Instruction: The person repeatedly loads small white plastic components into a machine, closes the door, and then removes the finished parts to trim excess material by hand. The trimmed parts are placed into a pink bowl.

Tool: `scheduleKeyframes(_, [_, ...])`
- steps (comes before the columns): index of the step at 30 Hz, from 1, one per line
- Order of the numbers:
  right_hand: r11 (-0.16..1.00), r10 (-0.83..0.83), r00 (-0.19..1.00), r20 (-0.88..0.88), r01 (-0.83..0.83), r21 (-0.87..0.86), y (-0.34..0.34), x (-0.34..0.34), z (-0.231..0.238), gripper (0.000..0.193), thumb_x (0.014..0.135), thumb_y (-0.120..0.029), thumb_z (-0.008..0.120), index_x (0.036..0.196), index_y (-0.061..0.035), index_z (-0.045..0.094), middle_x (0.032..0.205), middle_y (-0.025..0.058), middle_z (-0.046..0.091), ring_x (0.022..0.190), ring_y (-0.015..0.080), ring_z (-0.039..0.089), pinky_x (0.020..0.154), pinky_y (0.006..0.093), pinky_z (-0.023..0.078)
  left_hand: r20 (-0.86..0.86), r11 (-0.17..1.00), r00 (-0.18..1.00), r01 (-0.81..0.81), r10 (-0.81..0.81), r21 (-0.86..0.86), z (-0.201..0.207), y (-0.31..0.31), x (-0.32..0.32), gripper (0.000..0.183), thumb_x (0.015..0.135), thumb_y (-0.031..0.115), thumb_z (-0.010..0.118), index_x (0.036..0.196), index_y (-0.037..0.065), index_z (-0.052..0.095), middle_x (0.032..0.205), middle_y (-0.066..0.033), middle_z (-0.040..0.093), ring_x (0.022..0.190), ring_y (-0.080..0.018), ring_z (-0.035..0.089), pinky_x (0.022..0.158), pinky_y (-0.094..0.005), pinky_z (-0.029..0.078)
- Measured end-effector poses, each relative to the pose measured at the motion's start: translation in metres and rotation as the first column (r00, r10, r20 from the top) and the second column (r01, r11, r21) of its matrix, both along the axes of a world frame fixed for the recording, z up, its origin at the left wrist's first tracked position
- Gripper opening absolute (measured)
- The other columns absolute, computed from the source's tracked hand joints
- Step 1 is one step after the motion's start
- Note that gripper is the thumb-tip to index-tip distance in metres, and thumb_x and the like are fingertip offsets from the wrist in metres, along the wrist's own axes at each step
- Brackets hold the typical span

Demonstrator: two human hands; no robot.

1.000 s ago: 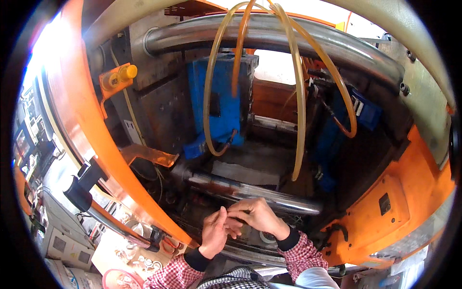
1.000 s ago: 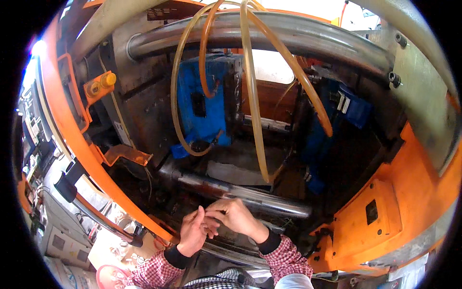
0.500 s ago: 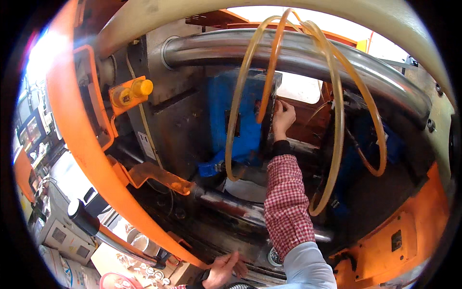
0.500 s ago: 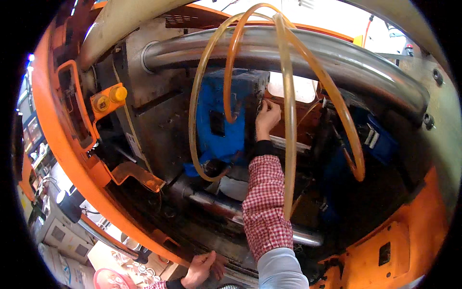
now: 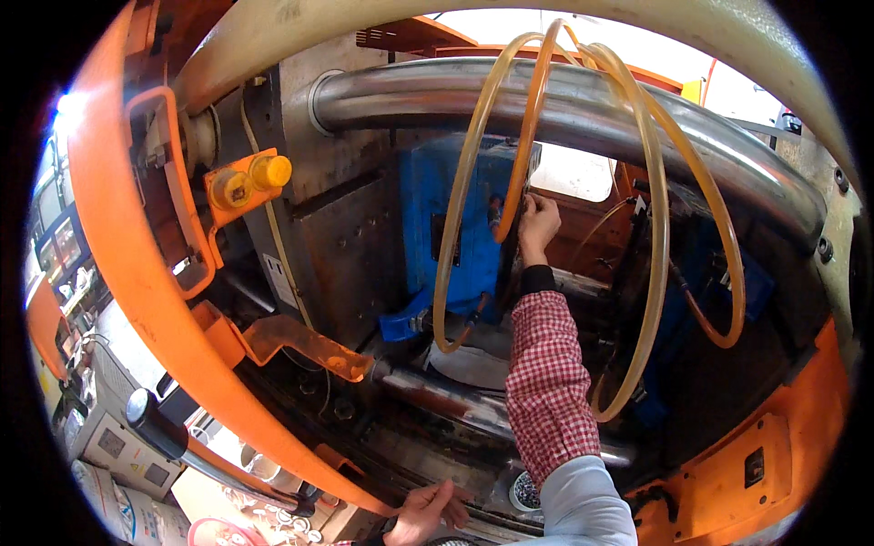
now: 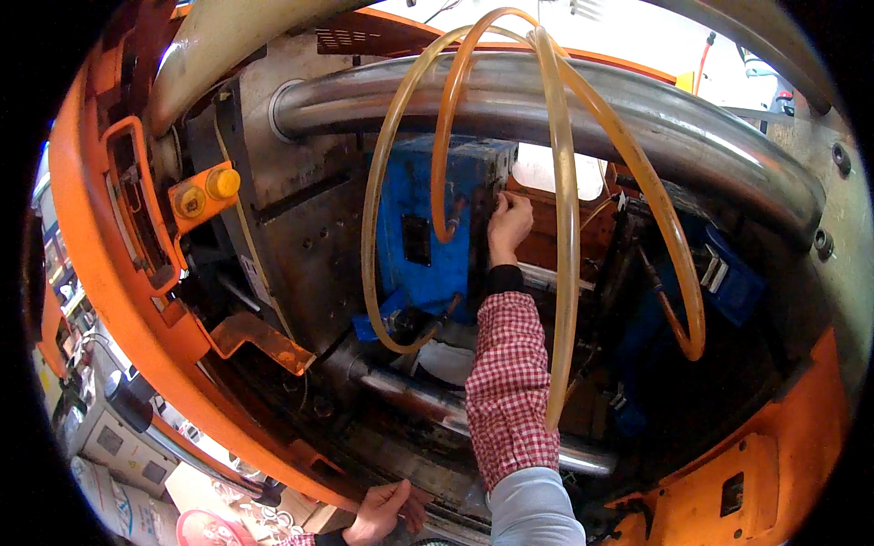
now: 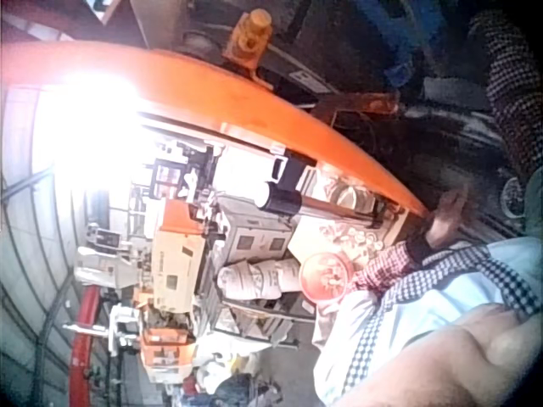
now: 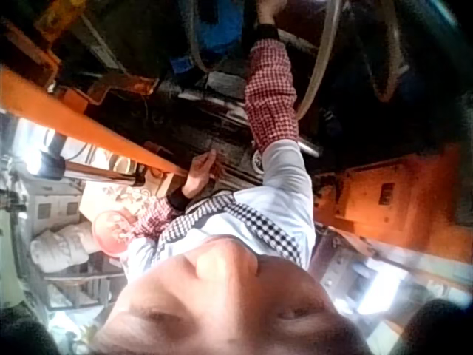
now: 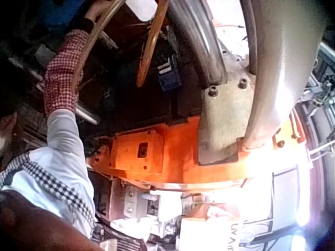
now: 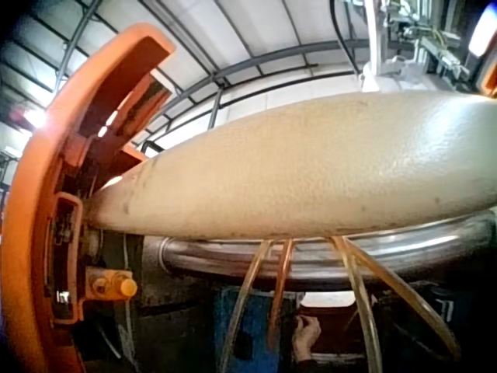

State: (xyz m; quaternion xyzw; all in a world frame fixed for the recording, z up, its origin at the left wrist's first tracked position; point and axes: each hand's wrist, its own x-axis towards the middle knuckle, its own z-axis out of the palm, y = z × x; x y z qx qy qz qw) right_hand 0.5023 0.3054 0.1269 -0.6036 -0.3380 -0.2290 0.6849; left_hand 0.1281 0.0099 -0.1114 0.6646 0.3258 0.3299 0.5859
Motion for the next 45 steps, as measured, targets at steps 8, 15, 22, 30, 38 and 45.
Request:
scheduleKeyframes(8, [0.942, 0.020, 0.988, 0.152, 0.032, -0.335, -0.013, -0.012, -0.002, 0.039, 0.076, 0.004, 0.054, 0.112, -0.0060, 0.066, 0.111, 0.0160, 0.053, 0.108, 0.0343, 0.047, 0.094, 0.0422, 0.041, -0.069, 0.995, 0.997, -0.038, 0.045, 0.096, -0.019, -0.003, 0.000, 0.040, 0.100, 0.039, 0.040, 0.096, 0.005, 0.063, 0.066, -0.0026, 0.063, 0.055, -0.0076, 0.057, 0.050, -0.0191, 0.042])
scheduleKeyframes(15, [0.941, 0.142, 0.986, 0.092, -0.105, -0.323, -0.023, 0.013, -0.021, 0.046, 0.074, 0.005, 0.050, 0.114, -0.0109, 0.066, 0.126, 0.0180, 0.049, 0.118, 0.0359, 0.043, 0.101, 0.0434, 0.037, -0.038, 0.984, 0.999, -0.010, 0.018, 0.178, -0.011, -0.007, 0.001, 0.037, 0.099, 0.036, 0.042, 0.095, 0.005, 0.062, 0.066, -0.0023, 0.063, 0.053, -0.0069, 0.055, 0.047, -0.0183, 0.041])
scheduleKeyframes(22, [0.919, 0.128, 0.990, 0.050, -0.100, -0.380, -0.020, 0.005, -0.040, 0.042, 0.075, 0.005, 0.046, 0.110, -0.0049, 0.067, 0.126, 0.0176, 0.052, 0.120, 0.0355, 0.046, 0.102, 0.0413, 0.036, -0.036, 1.000, 0.999, -0.022, 0.022, 0.016, -0.014, -0.012, -0.004, 0.038, 0.099, 0.035, 0.043, 0.091, 0.004, 0.063, 0.061, -0.0028, 0.060, 0.048, -0.0072, 0.053, 0.043, -0.0195, 0.039])
scheduleKeyframes(30, [0.844, 0.514, 0.834, -0.201, -0.533, -0.055, -0.020, 0.022, -0.063, 0.042, 0.073, 0.005, 0.044, 0.107, -0.0010, 0.067, 0.125, 0.0199, 0.055, 0.115, 0.0364, 0.052, 0.103, 0.0383, 0.037, -0.002, 0.998, 0.998, -0.056, 0.057, 0.014, -0.024, -0.015, -0.009, 0.037, 0.099, 0.031, 0.045, 0.078, 0.004, 0.060, 0.057, -0.0036, 0.059, 0.045, -0.0081, 0.051, 0.043, -0.0208, 0.039])
scheduleKeyframes(38, [0.885, 0.259, 0.954, -0.150, -0.297, -0.358, -0.008, 0.030, -0.103, 0.039, 0.075, 0.000, 0.048, 0.107, -0.0062, 0.069, 0.125, 0.0190, 0.054, 0.115, 0.0374, 0.049, 0.101, 0.0422, 0.036, 0.078, 0.981, 0.995, -0.053, 0.069, -0.189, 0.035, -0.028, -0.006, 0.034, 0.099, 0.023, 0.046, 0.075, 0.003, 0.060, 0.058, -0.0045, 0.059, 0.047, -0.0101, 0.052, 0.044, -0.0245, 0.040])
scheduleKeyframes(45, [0.897, 0.189, 0.981, -0.044, -0.190, -0.399, -0.019, 0.040, -0.122, 0.039, 0.073, 0.000, 0.050, 0.106, -0.0076, 0.069, 0.125, 0.0198, 0.054, 0.116, 0.0384, 0.048, 0.102, 0.0429, 0.036, -0.075, 0.965, 0.994, -0.055, 0.077, 0.256, 0.121, -0.040, -0.035, 0.017, 0.094, 0.009, 0.052, 0.086, -0.001, 0.062, 0.065, -0.0116, 0.060, 0.055, -0.0182, 0.058, 0.051, -0.0298, 0.045])
